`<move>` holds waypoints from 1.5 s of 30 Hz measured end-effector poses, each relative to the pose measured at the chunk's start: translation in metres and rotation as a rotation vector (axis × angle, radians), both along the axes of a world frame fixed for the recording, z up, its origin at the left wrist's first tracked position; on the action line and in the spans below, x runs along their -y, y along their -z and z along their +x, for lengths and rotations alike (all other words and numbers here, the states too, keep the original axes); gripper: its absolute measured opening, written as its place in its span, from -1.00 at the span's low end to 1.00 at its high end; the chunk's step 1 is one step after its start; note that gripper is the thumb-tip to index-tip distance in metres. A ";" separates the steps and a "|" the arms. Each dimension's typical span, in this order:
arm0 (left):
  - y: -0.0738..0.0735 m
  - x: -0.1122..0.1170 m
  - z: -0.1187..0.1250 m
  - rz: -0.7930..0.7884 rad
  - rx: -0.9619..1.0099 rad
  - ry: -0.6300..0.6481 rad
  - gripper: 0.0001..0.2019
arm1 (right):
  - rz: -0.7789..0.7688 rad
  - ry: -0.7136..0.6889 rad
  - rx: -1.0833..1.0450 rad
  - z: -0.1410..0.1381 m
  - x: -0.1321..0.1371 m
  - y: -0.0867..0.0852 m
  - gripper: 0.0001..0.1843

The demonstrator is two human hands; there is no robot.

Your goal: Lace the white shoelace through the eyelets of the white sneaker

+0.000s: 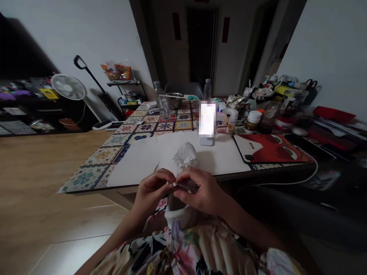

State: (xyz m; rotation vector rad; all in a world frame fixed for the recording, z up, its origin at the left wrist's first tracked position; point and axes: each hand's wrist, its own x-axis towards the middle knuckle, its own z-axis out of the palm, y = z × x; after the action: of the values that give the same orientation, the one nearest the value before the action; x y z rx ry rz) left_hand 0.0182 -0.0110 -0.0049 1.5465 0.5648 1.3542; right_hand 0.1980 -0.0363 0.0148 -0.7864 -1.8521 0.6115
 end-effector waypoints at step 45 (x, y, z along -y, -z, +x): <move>0.007 -0.027 0.002 -0.267 -0.064 -0.072 -0.71 | 0.382 -0.215 0.075 0.012 -0.007 -0.006 -0.90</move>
State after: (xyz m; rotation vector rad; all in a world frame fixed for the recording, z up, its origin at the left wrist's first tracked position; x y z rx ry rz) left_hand 0.0205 0.0158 -0.0121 1.3659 0.8137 1.2297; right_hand 0.2099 -0.0293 0.0212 -0.3649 -2.0562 0.3455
